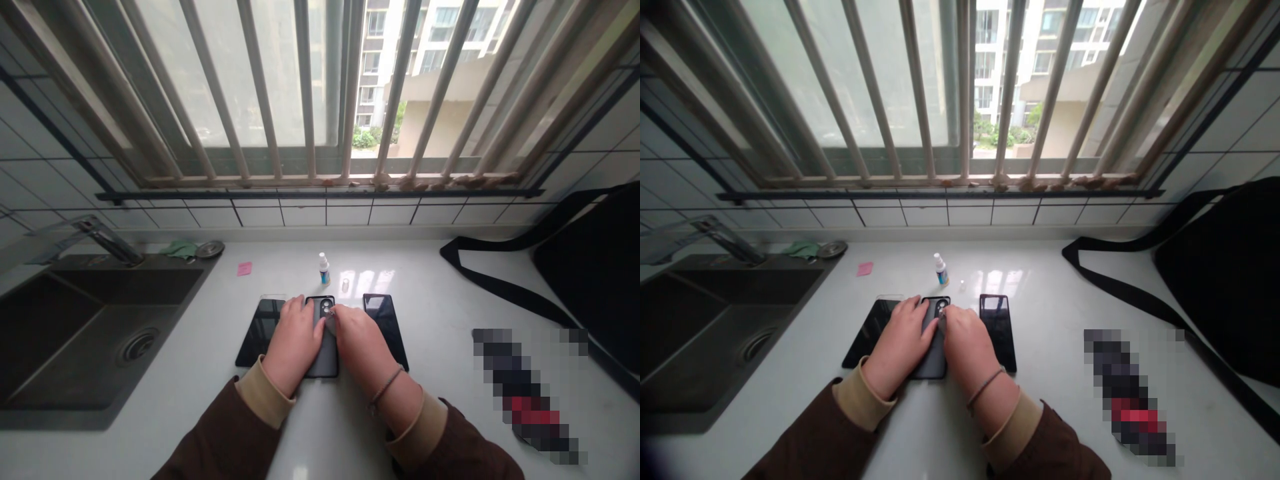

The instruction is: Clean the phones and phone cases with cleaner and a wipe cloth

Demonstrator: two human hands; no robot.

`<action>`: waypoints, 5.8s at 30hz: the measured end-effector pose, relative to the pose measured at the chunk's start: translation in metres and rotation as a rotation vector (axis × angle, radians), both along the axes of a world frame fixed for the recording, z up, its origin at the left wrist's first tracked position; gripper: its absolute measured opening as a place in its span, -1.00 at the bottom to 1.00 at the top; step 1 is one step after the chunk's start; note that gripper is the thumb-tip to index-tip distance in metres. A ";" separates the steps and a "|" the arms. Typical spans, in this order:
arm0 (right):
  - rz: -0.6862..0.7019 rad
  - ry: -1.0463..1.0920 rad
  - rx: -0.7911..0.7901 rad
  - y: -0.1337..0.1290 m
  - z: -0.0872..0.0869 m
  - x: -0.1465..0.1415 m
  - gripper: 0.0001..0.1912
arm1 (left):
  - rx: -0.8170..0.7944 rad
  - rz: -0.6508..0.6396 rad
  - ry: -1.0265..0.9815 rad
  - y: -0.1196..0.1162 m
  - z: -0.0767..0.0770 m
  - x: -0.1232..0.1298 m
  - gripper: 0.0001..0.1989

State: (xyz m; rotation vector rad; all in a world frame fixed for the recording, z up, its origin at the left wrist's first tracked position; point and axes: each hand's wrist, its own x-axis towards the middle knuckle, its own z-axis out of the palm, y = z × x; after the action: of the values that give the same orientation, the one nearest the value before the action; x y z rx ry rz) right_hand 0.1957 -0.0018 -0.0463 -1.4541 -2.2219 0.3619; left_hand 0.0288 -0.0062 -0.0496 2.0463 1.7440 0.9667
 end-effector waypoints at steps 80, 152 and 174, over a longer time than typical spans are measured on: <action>0.312 0.106 0.299 0.015 0.015 0.017 -0.39 | -0.795 -0.108 -1.872 -0.023 0.034 0.043 -0.47; -0.023 1.258 -0.409 -0.018 0.034 0.034 -0.69 | -0.731 0.026 -1.841 -0.009 0.048 0.023 -0.59; 0.431 0.469 0.085 -0.014 0.025 0.043 -0.59 | -0.810 0.081 -1.866 -0.010 0.048 0.028 -0.61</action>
State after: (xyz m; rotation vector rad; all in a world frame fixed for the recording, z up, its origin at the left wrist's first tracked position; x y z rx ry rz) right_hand 0.2383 -0.0163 -0.0216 -0.7354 -2.1039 0.6620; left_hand 0.0571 -0.0161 -0.0020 0.0925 0.7455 1.1458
